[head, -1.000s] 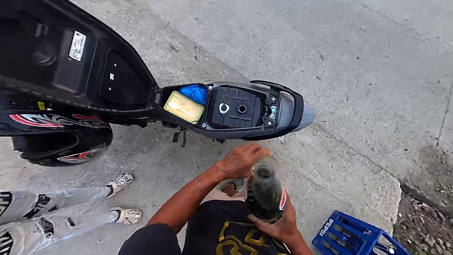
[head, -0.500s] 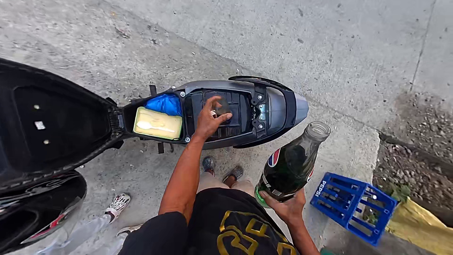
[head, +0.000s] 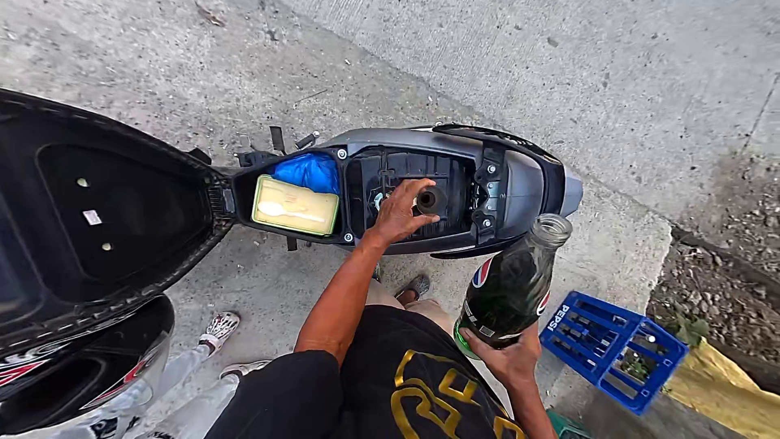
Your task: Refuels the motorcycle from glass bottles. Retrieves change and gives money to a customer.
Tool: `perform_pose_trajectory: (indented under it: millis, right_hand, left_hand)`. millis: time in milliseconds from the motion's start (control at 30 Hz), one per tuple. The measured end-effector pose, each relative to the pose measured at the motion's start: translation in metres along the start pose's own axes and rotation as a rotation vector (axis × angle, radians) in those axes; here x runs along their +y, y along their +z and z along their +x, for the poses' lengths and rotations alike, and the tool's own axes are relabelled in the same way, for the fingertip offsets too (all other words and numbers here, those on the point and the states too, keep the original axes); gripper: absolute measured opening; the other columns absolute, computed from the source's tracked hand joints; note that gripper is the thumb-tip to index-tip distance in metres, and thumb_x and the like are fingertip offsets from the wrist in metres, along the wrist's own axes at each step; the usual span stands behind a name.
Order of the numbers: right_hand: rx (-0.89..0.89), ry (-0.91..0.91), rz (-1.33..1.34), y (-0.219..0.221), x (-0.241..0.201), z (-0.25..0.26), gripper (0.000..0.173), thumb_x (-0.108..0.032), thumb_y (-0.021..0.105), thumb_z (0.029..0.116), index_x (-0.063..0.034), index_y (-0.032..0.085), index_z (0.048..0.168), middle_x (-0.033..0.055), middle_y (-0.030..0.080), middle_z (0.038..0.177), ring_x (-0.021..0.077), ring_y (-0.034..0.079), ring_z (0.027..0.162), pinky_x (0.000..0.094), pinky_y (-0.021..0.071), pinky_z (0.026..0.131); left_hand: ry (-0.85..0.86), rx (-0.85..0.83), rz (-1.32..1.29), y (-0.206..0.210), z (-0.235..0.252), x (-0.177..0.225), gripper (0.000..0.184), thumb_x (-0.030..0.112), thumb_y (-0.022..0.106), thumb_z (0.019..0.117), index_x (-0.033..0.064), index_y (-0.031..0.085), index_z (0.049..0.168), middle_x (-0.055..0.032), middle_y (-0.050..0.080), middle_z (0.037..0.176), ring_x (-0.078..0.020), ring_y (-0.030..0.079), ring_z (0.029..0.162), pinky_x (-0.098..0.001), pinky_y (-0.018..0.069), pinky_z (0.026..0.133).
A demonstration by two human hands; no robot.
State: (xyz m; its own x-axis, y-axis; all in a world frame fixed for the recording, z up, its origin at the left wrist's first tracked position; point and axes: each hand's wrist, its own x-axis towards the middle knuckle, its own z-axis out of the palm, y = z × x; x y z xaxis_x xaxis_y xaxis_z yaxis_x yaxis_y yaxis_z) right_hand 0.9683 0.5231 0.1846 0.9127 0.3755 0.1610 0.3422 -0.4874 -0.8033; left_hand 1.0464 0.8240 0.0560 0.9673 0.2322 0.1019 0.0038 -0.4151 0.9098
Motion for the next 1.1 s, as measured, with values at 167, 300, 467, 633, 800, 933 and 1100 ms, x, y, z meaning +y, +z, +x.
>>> perform_pose_trajectory:
  millis: [167,300,467,633,800,933,1100]
  right_hand:
    - [-0.051,0.017,-0.06,0.007,0.006,0.003,0.112,-0.046,0.093,0.066,0.0198,0.039,0.139,0.0211,0.065,0.126,0.0043,0.063,0.119,0.0215,0.0508,0.105]
    - [-0.093,0.05,-0.089,0.012,0.014,0.0,0.11,-0.045,0.093,0.0662,0.0187,0.041,0.14,0.0217,0.066,0.126,0.0064,0.064,0.117,0.0228,0.0521,0.104]
    - [-0.128,0.095,-0.109,0.02,0.03,-0.006,0.108,-0.044,0.093,0.067,0.0163,0.043,0.14,0.0207,0.067,0.124,0.0105,0.067,0.115,0.0272,0.0554,0.101]
    - [-0.163,0.161,-0.162,0.027,0.04,-0.01,0.106,-0.044,0.092,0.0667,0.0142,0.044,0.142,0.0199,0.068,0.123,0.0126,0.068,0.111,0.0297,0.0572,0.098]
    - [-0.236,0.277,-0.244,0.031,0.041,-0.01,0.108,-0.047,0.091,0.0658,0.011,0.044,0.144,0.0195,0.068,0.123,0.0192,0.07,0.108,0.0389,0.0586,0.095]
    - [-0.284,0.339,-0.295,0.03,0.037,-0.007,0.109,-0.049,0.09,0.0666,0.0087,0.043,0.146,0.019,0.068,0.123,0.0207,0.07,0.108,0.0409,0.0581,0.096]
    - [-0.35,0.423,-0.374,0.023,0.021,0.001,0.109,-0.051,0.089,0.0662,0.0051,0.043,0.147,0.0176,0.068,0.124,0.0233,0.07,0.107,0.0442,0.0582,0.093]
  left_hand:
    - [0.017,-0.069,0.065,0.006,0.007,-0.009,0.063,0.038,0.085,0.0822,0.0067,0.063,0.132,-0.0166,0.062,0.133,-0.0306,0.062,0.123,-0.051,0.0525,0.101]
    - [-0.009,-0.106,0.135,0.014,0.007,-0.026,0.05,0.033,0.077,0.0911,0.0065,0.064,0.131,-0.0189,0.062,0.133,-0.0343,0.061,0.123,-0.0535,0.0524,0.099]
    - [0.055,-0.045,0.246,0.019,0.006,-0.033,0.041,0.025,0.07,0.0953,0.0056,0.063,0.131,-0.0189,0.063,0.13,-0.0353,0.063,0.12,-0.0508,0.0551,0.095]
    - [0.127,-0.016,0.288,0.021,0.006,-0.031,0.035,0.018,0.068,0.0954,0.0054,0.065,0.128,-0.0218,0.063,0.128,-0.0388,0.064,0.117,-0.0506,0.0558,0.093]
    - [0.117,-0.041,0.266,0.017,0.006,-0.029,0.035,0.016,0.067,0.0953,0.0025,0.064,0.128,-0.0246,0.063,0.129,-0.0416,0.063,0.118,-0.0541,0.0554,0.093]
    - [0.114,-0.031,0.275,0.019,0.007,-0.028,0.034,0.014,0.066,0.0957,0.0023,0.064,0.128,-0.0244,0.063,0.129,-0.0414,0.063,0.118,-0.0524,0.0553,0.093]
    - [0.138,-0.012,0.31,0.022,0.008,-0.03,0.033,0.014,0.065,0.0964,0.0007,0.063,0.126,-0.024,0.064,0.125,-0.0408,0.064,0.115,-0.0508,0.0559,0.093]
